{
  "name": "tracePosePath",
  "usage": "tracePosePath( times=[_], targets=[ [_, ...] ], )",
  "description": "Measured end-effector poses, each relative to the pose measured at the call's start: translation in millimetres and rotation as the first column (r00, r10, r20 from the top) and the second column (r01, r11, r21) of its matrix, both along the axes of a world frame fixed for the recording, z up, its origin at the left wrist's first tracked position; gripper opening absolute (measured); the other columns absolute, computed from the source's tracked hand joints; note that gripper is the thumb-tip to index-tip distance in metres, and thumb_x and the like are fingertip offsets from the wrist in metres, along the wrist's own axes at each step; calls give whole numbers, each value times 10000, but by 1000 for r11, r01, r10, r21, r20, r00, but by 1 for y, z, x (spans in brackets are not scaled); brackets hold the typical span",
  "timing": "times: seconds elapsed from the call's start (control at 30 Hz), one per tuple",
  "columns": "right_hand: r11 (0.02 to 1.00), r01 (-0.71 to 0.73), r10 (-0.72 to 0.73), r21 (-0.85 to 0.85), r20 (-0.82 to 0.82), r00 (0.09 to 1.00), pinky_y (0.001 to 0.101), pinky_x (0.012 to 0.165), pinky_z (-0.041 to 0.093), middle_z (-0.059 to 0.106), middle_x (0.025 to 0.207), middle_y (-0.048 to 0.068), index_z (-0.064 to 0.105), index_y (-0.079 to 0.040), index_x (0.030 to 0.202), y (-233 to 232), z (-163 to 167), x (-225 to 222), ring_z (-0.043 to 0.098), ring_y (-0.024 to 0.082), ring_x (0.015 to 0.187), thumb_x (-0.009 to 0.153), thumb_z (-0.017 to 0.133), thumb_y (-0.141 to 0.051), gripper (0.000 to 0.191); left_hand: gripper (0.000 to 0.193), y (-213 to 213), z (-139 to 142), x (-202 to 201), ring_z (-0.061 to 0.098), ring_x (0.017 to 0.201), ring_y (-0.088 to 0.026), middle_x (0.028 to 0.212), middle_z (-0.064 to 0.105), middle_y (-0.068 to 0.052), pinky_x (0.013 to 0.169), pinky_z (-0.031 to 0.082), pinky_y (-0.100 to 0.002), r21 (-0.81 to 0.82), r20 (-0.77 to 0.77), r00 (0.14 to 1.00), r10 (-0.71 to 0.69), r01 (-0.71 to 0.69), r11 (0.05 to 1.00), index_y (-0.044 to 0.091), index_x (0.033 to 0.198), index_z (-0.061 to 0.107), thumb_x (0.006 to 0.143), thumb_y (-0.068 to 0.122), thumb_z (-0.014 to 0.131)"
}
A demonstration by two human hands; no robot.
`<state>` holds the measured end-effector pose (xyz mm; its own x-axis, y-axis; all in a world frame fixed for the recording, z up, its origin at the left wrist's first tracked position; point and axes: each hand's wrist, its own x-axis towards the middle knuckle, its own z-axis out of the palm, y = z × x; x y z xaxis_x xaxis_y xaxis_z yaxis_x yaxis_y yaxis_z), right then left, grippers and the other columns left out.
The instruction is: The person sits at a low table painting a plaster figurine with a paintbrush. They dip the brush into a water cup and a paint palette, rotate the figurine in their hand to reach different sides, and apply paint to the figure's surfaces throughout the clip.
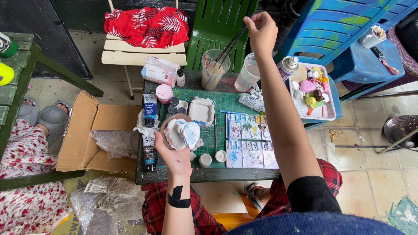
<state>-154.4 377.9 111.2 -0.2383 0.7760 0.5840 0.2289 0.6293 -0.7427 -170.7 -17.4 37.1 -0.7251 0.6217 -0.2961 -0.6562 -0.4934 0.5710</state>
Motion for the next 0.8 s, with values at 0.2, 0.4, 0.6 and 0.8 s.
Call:
tracePosePath(
  times=[0.2, 0.4, 0.6, 0.8],
  targets=[
    [1000, 1, 0, -22, 24, 1000, 221, 490, 502, 735, 686, 16, 626, -40, 801, -3, 0, -2, 651, 62, 530, 929, 868, -261, 352, 791, 1, 1, 0, 529, 1357, -244, 1429, 566, -90, 1139, 402, -451, -5, -2, 1000, -1, 1, 1000, 98, 1448, 505, 936, 694, 413],
    [917, -264, 230, -299, -142, 963, 237, 423, 496, 774, 730, 3, 490, -57, 1001, -11, -6, -1, 695, 101, 495, 1068, 585, -234, 212, 796, -1, 6, 1, 521, 1378, -237, 1456, 552, -85, 1145, 399, -441, -18, -37, 999, -3, 3, 1000, 109, 1452, 493, 927, 701, 409],
    [905, -395, 395, -157, -34, 918, 253, 551, 578, 761, 910, 64, 591, -6, 1123, -15, -23, 12, 716, 96, 707, 1057, 641, -113, 135, 775, -4, 10, 1, 534, 1354, -235, 1442, 556, -76, 1126, 426, -436, -22, -44, 999, 13, -14, 1000, 107, 1437, 500, 933, 693, 432],
    [940, -339, 323, 39, 216, 921, 268, 600, 564, 768, 916, 59, 700, -32, 1154, -33, -31, 40, 725, 96, 706, 1107, 601, -107, 132, 748, -7, 9, 3, 553, 1324, -226, 1408, 571, -64, 1117, 446, -424, 10, -52, 999, -7, 7, 1000, 108, 1408, 527, 942, 690, 462]
  ],
)
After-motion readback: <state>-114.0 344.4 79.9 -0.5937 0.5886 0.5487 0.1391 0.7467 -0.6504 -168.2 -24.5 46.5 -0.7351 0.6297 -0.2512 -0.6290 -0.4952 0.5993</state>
